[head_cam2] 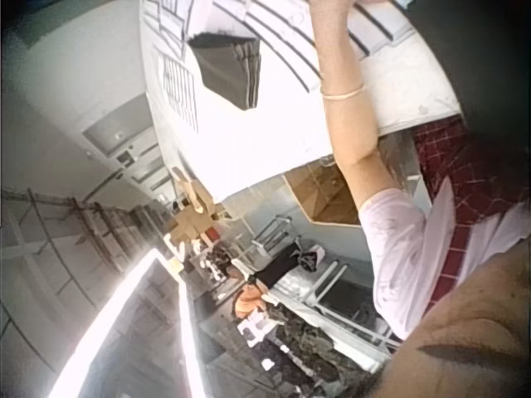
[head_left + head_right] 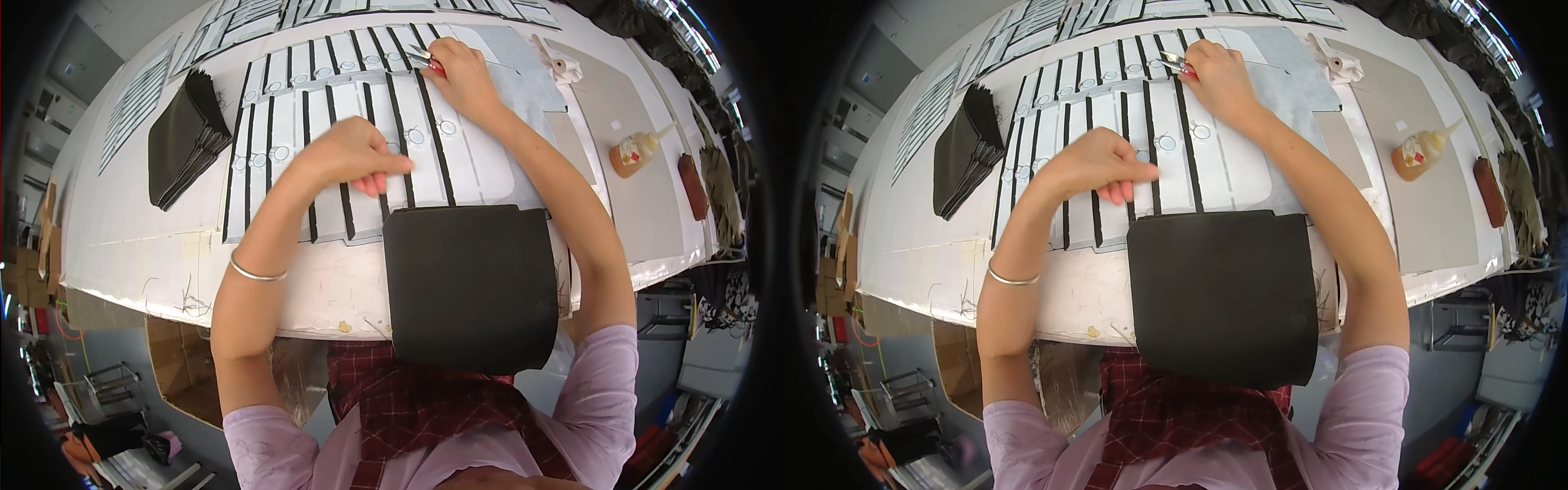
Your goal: The person uses scissors to trim threads from black fabric pieces and applies glue from a squeeze bottle to circular areas on white templates. The person then places the black fabric pieces onto the templates and presses them down. The task involves repetitive cutting, gluing, and assembly of multiple units on a workbench.
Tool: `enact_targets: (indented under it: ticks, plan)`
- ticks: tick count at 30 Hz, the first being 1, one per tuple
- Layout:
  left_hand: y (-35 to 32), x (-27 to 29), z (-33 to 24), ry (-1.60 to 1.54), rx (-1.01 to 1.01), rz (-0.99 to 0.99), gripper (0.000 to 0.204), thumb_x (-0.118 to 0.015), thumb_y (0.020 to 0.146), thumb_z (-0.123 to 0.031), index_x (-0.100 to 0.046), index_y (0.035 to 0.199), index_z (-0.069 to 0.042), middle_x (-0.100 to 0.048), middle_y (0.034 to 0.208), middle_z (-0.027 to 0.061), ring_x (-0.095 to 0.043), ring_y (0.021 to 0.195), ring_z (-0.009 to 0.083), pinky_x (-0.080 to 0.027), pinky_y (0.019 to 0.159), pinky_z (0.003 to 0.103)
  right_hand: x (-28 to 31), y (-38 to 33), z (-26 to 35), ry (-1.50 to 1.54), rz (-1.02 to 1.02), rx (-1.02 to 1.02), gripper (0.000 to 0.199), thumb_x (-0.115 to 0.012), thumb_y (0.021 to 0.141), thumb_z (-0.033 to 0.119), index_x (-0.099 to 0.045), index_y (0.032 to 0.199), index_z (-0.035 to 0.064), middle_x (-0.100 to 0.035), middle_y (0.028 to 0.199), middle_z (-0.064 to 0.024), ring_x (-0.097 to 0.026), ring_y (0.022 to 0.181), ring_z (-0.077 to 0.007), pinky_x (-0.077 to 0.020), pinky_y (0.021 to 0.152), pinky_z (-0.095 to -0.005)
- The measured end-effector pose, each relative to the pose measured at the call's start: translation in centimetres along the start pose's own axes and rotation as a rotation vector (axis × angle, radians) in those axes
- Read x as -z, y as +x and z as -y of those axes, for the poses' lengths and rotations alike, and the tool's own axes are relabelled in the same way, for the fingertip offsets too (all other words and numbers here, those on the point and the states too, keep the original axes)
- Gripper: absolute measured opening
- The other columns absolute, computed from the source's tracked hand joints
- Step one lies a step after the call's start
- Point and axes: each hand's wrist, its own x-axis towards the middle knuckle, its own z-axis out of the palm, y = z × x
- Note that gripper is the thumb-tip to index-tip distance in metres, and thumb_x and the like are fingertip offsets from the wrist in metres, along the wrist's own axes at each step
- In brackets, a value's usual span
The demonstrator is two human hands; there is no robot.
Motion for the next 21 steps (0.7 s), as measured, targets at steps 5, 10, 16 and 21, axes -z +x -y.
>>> enact_targets:
  ticks: [5,10,16,21]
  plan:
    - [0.3,2.6,2.7,0.312,-0.022,-0.396,0.042,-0.080,0.079,-0.043,-0.061,0.070,-0.007,-0.062,0.061,0.0063,-0.059,0.054,0.0147,-0.047,0.052,0.027,5.9,-1.6,6.9,0.373,0.197,0.001,0.015,-0.069,0.086,0.012,-0.059,0.096,0.0057,-0.064,0.105,-0.0055,-0.063,0.084,-0.0271,-0.0504,0.070,-0.0374]
    - [1.2,2.0,3.0,0.555,-0.020,-0.389,0.059,-0.081,0.064,-0.065,-0.062,0.072,-0.010,-0.065,0.067,0.0050,-0.064,0.067,0.0194,-0.050,0.062,0.033,7.9,-3.3,9.3,0.585,0.666,0.189,0.016,-0.066,0.086,0.008,-0.050,0.088,0.0095,-0.059,0.092,-0.0025,-0.059,0.071,-0.0258,-0.0465,0.061,-0.0369]
    - [1.9,1.9,3.4,0.509,-0.013,-0.431,0.057,-0.085,0.061,-0.061,-0.061,0.070,-0.011,-0.066,0.067,0.0040,-0.064,0.064,0.0197,-0.049,0.059,0.032,7.9,-2.9,9.8,0.541,0.761,0.244,0.020,-0.063,0.085,0.005,-0.043,0.084,0.0102,-0.051,0.081,-0.0033,-0.055,0.067,-0.0279,-0.0426,0.059,-0.0397]
    - [1.9,1.5,3.7,0.489,-0.075,-0.481,0.057,-0.086,0.066,-0.057,-0.055,0.064,-0.010,-0.057,0.057,0.0028,-0.053,0.053,0.0167,-0.042,0.050,0.031,8.0,-2.7,9.1,0.588,0.809,0.238,0.021,-0.063,0.084,0.004,-0.042,0.084,0.0086,-0.049,0.080,-0.0056,-0.054,0.068,-0.0300,-0.0411,0.060,-0.0418]
